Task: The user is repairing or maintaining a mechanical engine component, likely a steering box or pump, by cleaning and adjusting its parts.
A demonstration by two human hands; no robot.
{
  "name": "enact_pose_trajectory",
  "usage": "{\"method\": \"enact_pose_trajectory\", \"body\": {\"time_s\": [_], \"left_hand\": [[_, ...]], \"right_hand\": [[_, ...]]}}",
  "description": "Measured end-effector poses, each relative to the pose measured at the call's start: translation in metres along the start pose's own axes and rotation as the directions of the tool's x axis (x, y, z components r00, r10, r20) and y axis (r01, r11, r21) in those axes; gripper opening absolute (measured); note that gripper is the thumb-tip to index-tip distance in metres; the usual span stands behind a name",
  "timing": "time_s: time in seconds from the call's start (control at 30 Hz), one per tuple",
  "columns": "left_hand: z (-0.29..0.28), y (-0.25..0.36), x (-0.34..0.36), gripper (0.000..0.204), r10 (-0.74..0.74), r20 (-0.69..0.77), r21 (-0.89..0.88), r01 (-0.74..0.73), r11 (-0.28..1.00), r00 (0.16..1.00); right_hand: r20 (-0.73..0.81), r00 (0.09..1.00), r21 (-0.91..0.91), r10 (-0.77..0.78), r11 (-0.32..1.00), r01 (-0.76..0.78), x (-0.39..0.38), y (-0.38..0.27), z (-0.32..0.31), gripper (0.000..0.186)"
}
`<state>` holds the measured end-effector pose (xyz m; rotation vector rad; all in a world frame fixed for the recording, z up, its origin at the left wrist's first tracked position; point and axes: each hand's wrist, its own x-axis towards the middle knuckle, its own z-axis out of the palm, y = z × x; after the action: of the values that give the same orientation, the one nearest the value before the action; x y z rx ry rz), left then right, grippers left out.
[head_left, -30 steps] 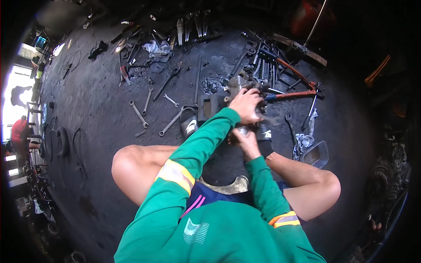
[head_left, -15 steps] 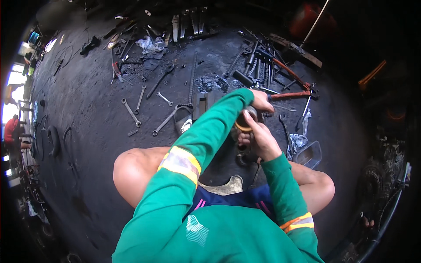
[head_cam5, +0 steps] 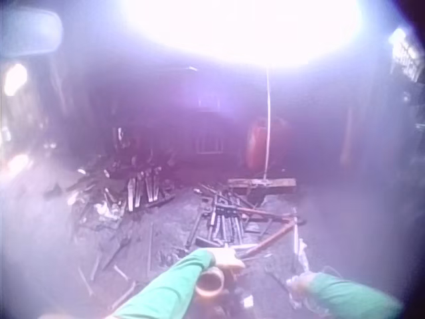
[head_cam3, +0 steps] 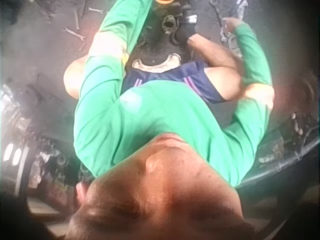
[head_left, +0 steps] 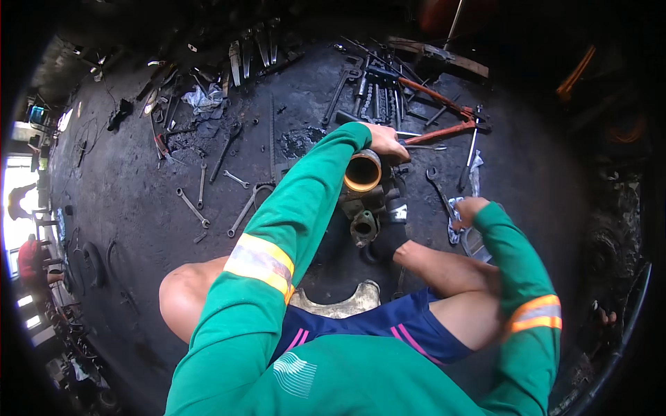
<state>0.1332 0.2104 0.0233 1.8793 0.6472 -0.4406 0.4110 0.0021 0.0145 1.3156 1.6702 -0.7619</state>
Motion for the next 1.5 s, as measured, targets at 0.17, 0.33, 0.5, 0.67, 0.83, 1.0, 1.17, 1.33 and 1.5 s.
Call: {"method": "enact_pose_trajectory", "body": {"time_s": [0.17, 0.33, 0.5, 0.67, 0.83, 1.0, 1.17, 1.33, 1.5], "left_hand": [[-0.012, 0.022, 0.027, 0.053, 0.033, 0.204, 0.005, -0.034, 0.999, 0.978], [-0.015, 0.048, 0.039, 0.054, -0.034, 0.181, 0.202, -0.003, 0.979, 0.983], [-0.009, 0.041, 0.043, 0.050, -0.009, 0.227, 0.100, -0.014, 0.995, 0.974], [-0.025, 0.026, 0.010, 0.089, 0.152, 0.081, -0.121, -0.142, 0.982, 0.985], [0.001, 0.035, -0.084, 0.083, 0.216, -0.560, -0.214, -0.392, 0.895, 0.800], [0.034, 0.063, -0.103, 0.092, 0.330, -0.574, 0.402, -0.093, 0.911, 0.750], [0.022, 0.065, -0.090, 0.080, 0.246, -0.426, 0.339, -0.099, 0.936, 0.871], [0.027, 0.064, -0.085, 0.079, 0.257, -0.431, 0.345, -0.105, 0.933, 0.865], [0.028, 0.061, -0.085, 0.078, 0.249, -0.460, 0.250, -0.145, 0.957, 0.852]], "right_hand": [[-0.066, 0.998, 0.327, 0.005, 0.945, 0.017, -0.037, 0.050, 0.004, 0.069], [-0.597, 0.671, 0.753, 0.440, 0.019, 0.658, -0.015, -0.019, -0.010, 0.052], [-0.793, 0.421, 0.591, 0.441, 0.386, 0.709, -0.032, -0.054, -0.063, 0.037], [-0.917, 0.216, 0.391, 0.334, 0.657, 0.645, -0.035, -0.063, -0.089, 0.011], [-0.934, 0.147, 0.342, 0.326, 0.691, 0.637, -0.032, -0.057, -0.079, 0.010], [-0.966, 0.213, 0.250, 0.144, 0.716, 0.651, -0.035, -0.035, -0.089, 0.015], [-0.962, 0.248, 0.067, -0.116, 0.779, 0.624, -0.040, -0.016, -0.100, 0.018], [-0.912, 0.348, -0.031, -0.216, 0.883, 0.468, -0.044, -0.005, -0.118, 0.023], [-0.868, 0.418, 0.015, -0.267, 0.828, 0.560, -0.047, -0.008, -0.128, 0.026]]}}
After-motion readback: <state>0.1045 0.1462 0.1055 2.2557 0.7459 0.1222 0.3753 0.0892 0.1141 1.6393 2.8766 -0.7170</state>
